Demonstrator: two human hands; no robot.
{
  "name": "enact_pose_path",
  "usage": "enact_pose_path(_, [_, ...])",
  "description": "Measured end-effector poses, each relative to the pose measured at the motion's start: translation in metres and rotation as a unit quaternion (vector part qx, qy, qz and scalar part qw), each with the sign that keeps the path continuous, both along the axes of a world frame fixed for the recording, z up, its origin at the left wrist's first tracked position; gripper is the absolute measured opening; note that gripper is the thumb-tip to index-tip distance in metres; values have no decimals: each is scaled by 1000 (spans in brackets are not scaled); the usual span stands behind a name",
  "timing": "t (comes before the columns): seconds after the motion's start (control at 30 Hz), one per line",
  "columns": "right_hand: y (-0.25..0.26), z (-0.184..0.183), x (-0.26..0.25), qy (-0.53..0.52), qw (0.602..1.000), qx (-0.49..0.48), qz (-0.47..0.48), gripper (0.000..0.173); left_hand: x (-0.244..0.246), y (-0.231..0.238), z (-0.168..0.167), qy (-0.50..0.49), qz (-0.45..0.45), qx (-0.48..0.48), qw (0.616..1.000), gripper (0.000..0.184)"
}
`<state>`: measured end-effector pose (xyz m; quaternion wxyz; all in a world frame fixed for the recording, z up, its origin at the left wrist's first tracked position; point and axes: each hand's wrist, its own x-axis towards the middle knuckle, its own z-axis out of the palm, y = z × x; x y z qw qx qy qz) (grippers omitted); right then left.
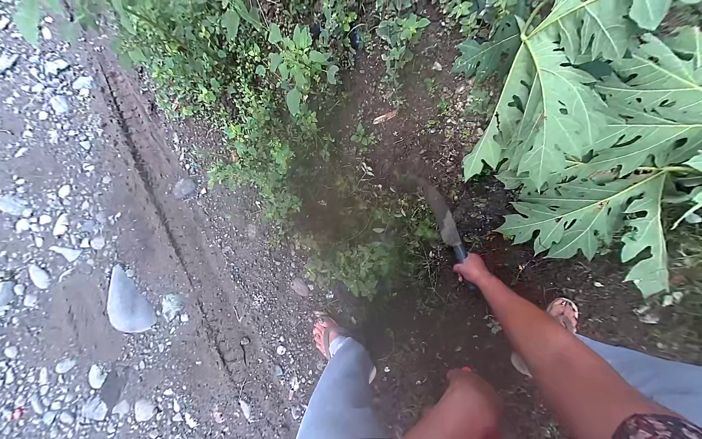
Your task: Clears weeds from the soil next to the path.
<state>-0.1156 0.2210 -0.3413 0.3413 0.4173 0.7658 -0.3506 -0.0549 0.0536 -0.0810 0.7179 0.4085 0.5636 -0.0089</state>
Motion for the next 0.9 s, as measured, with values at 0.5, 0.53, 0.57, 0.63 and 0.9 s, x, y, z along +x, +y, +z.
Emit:
enact_pose_path(0.5, [-1, 3, 45, 121, 962, 60, -239, 40, 7, -4, -7, 7, 12, 11, 1000, 32])
enact_pose_path(0.53, [-4, 2, 69, 57, 984, 63, -158, 47, 8, -4, -9, 6, 19, 12, 1000, 32])
enact_pose_path(0.57, [-5, 1, 92, 8, 994, 63, -87, 50, 8, -3, -12, 5, 22, 13, 1000, 32])
enact_pose_path(0.63, [-2, 1, 127, -35, 997, 62, 7, 52, 10, 1, -22, 11, -2, 26, 1000, 29])
enact_pose_path(0.9, [11, 29, 99, 149, 966, 83, -196, 44, 19, -2, -26, 21, -17, 52, 998, 30])
